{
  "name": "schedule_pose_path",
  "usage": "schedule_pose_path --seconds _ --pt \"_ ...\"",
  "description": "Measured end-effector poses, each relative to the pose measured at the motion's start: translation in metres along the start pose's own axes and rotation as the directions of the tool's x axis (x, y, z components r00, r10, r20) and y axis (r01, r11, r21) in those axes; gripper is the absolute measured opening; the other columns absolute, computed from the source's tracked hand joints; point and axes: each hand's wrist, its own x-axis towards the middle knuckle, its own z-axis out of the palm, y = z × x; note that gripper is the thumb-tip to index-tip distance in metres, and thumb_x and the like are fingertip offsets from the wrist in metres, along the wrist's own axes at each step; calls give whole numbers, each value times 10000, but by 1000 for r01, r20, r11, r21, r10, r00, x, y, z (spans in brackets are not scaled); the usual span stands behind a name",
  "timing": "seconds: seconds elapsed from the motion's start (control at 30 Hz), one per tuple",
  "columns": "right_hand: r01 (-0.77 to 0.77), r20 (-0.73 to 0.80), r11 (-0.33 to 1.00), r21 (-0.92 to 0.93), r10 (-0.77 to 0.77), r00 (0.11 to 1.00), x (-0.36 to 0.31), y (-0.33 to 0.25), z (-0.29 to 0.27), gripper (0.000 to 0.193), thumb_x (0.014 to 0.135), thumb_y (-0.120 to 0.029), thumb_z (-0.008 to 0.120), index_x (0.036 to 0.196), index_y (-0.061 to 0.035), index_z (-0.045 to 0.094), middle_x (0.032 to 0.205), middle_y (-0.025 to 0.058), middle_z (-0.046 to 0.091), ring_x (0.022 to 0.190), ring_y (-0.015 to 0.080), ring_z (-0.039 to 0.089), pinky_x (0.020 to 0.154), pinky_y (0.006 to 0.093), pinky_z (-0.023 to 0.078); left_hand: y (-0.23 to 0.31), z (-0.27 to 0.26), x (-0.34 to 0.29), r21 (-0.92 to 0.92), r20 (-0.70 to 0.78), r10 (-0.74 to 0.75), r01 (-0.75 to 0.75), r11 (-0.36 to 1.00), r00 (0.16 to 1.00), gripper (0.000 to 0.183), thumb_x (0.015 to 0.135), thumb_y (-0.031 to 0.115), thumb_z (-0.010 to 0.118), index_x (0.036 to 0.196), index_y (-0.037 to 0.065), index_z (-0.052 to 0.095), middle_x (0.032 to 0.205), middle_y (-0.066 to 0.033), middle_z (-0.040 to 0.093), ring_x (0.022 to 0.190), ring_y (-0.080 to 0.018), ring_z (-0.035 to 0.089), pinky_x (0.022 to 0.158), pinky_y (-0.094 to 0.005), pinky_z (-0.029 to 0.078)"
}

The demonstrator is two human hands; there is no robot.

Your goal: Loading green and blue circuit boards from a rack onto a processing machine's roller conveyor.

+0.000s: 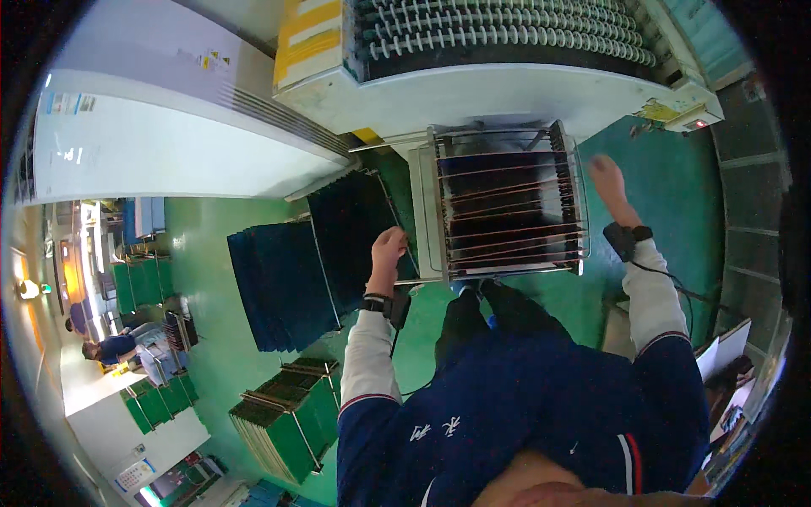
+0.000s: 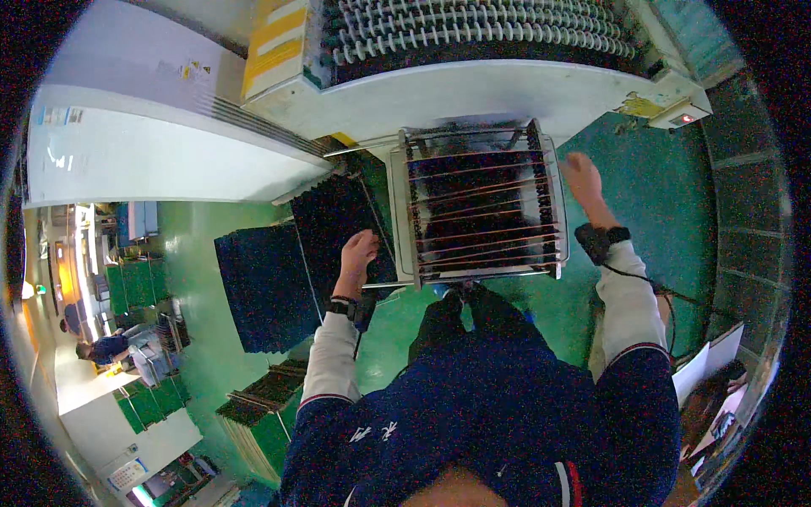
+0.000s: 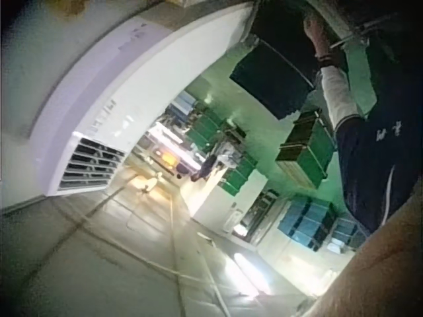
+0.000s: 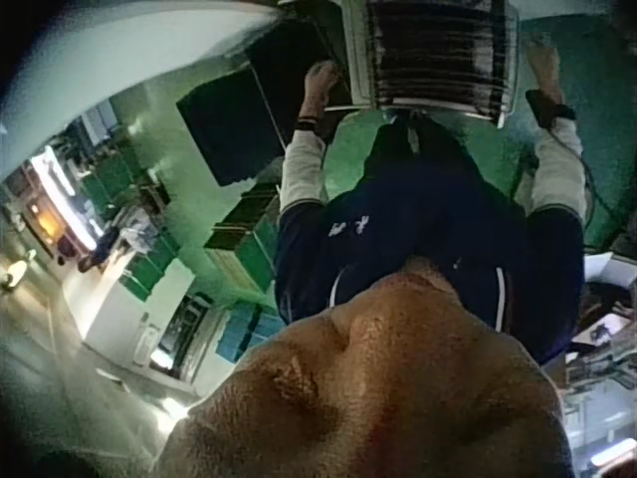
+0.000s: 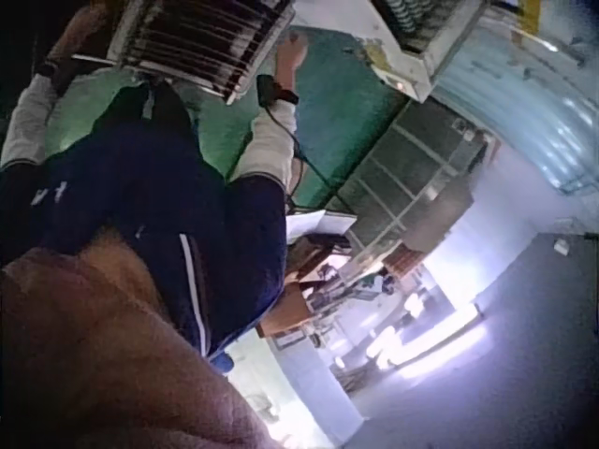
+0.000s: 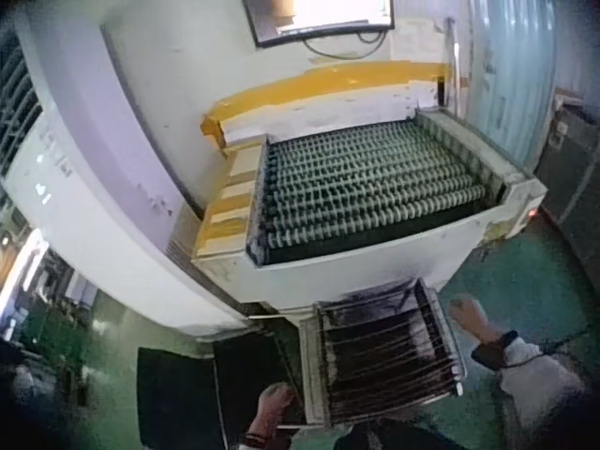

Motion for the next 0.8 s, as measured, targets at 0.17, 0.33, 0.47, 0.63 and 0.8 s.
schedule_pose_path --seconds 0.17,0.33,0.47,0.63,0.8 --pt "278 142 957 -83 -264 954 22 -127 19 380 802 -336 713 1019 -28 662 1048 163 671 1017 327 628 872 404 488 -56 -58 -39 -213 -142 -74 43 976 987 269 909 229 646 1076 20 614 901 -66 660 672 -123 591 585 -253 491" --pt "409 511 912 -33 -336 791 55 -150 85 407 806 -344 695 1026 -4 654 1035 184 660 993 333 620 864 406 475 -157 -121 -89 -270 -194 -171 115 956 966 289 914 227 632 1101 11 588 863 -90 653 648 -178 626 570 -306 532" --pt "468 623 884 -16 -357 696 83 -126 120 390 826 -315 656 964 46 615 897 226 632 833 263 603 748 412 453 -236 -145 -138 -267 -389 -301 206 942 871 137 889 177 594 954 60 618 724 -47 614 556 -157 586 457 -273 453" --pt "593 545 761 -265 -389 743 125 -80 157 277 854 -254 615 962 1 619 895 249 628 864 438 606 735 494 458 -317 -138 -179 -617 -269 -399 161 770 877 139 872 195 597 890 57 598 711 -39 602 523 -151 559 441 -281 437" --pt "584 544 744 -325 -358 759 134 -73 172 232 888 -213 575 930 13 609 970 283 604 925 453 579 762 504 443 -338 -97 -182 -563 -381 -525 259 785 761 216 858 219 628 997 54 637 756 -48 637 552 -142 574 456 -280 448"
